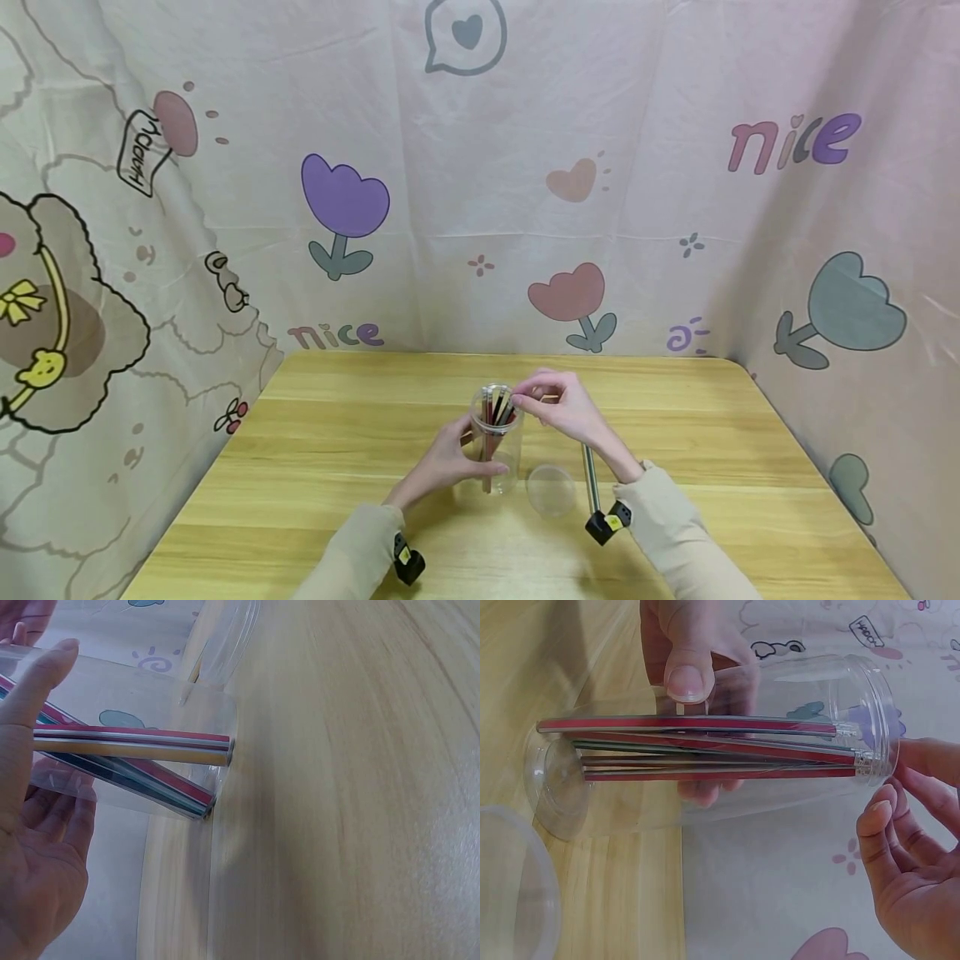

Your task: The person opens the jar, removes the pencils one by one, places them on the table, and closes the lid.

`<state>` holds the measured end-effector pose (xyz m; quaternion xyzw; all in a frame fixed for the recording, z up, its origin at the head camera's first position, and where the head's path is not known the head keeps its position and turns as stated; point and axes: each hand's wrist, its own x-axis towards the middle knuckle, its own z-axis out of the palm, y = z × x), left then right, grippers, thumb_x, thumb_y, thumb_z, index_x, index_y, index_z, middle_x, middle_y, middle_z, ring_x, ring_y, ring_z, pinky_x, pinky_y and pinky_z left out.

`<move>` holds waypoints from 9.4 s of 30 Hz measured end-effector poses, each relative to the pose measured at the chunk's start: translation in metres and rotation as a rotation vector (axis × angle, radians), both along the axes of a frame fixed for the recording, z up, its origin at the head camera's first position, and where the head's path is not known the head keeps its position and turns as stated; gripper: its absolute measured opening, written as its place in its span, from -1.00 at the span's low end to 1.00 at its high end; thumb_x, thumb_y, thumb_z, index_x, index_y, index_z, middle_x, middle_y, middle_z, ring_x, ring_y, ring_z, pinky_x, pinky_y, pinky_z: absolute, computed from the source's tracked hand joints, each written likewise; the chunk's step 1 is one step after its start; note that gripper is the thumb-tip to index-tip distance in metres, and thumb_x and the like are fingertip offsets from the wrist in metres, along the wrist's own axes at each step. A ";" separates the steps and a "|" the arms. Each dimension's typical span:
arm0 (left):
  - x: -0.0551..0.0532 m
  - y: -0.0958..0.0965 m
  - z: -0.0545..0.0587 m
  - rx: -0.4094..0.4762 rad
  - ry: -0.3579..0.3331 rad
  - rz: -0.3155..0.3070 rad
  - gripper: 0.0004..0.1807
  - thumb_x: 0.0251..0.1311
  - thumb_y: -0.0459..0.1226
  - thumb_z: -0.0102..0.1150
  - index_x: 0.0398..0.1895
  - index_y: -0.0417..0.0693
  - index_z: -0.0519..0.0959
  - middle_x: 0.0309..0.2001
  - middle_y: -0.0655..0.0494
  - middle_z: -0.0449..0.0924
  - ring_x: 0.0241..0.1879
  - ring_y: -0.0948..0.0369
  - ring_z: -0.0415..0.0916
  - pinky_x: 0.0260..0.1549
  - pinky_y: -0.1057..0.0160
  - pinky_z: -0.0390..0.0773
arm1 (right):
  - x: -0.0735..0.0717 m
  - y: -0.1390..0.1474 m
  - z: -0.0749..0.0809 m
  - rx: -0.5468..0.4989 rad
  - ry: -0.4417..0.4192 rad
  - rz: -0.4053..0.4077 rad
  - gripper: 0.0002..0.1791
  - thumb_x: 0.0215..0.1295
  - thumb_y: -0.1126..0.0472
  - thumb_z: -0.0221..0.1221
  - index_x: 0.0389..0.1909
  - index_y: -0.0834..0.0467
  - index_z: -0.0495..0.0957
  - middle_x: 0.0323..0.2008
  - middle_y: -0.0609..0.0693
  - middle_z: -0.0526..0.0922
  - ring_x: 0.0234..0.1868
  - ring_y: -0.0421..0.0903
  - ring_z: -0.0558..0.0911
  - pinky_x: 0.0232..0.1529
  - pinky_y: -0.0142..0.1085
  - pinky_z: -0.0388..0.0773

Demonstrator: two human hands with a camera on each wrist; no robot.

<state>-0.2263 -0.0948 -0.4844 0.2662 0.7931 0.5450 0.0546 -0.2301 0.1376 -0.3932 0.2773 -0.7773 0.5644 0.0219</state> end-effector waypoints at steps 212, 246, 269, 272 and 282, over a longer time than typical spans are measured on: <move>-0.002 0.001 -0.004 0.001 0.004 0.033 -0.10 -0.10 -0.21 0.61 0.38 -0.11 0.39 0.32 -0.10 0.53 0.31 -0.12 0.49 0.34 -0.19 0.49 | -0.013 0.081 0.021 -1.282 -0.248 -0.166 -0.87 0.27 0.50 0.23 -0.26 0.29 0.71 -0.36 0.09 0.76 -0.47 -0.14 0.66 -0.49 -0.48 0.64; -0.002 0.001 -0.004 -0.021 0.034 0.023 -0.09 -0.09 -0.13 0.60 0.39 -0.06 0.38 0.34 -0.09 0.51 0.32 -0.13 0.49 0.34 -0.18 0.49 | -0.035 0.110 -0.057 -0.687 -0.458 -0.346 -0.76 0.33 0.41 0.24 -0.37 0.03 0.78 -0.43 -0.12 0.80 -0.54 -0.31 0.57 -0.50 -0.54 0.55; -0.001 0.002 -0.004 -0.020 0.028 0.032 -0.08 -0.11 -0.14 0.61 0.39 -0.02 0.39 0.34 -0.05 0.52 0.32 -0.09 0.49 0.35 -0.17 0.48 | -0.039 0.106 -0.081 -0.402 -0.469 -0.446 -0.80 0.32 0.32 0.29 -0.07 0.28 0.70 -0.47 -0.19 0.75 -0.53 -0.33 0.56 -0.46 -0.54 0.60; -0.001 0.001 -0.004 -0.023 0.032 0.031 -0.07 -0.11 -0.14 0.61 0.40 -0.06 0.37 0.34 -0.06 0.52 0.32 -0.10 0.49 0.35 -0.17 0.48 | -0.039 0.106 -0.083 -0.391 -0.493 -0.456 -0.82 0.32 0.32 0.29 -0.10 0.24 0.72 -0.47 -0.18 0.74 -0.54 -0.33 0.55 -0.46 -0.53 0.59; -0.002 0.001 -0.004 -0.014 0.035 0.029 -0.10 -0.09 -0.16 0.60 0.38 -0.04 0.39 0.32 -0.08 0.53 0.32 -0.11 0.49 0.34 -0.18 0.48 | -0.040 0.108 -0.091 -0.355 -0.543 -0.464 -0.78 0.35 0.30 0.26 -0.05 0.30 0.68 -0.54 -0.19 0.66 -0.54 -0.34 0.51 -0.49 -0.55 0.54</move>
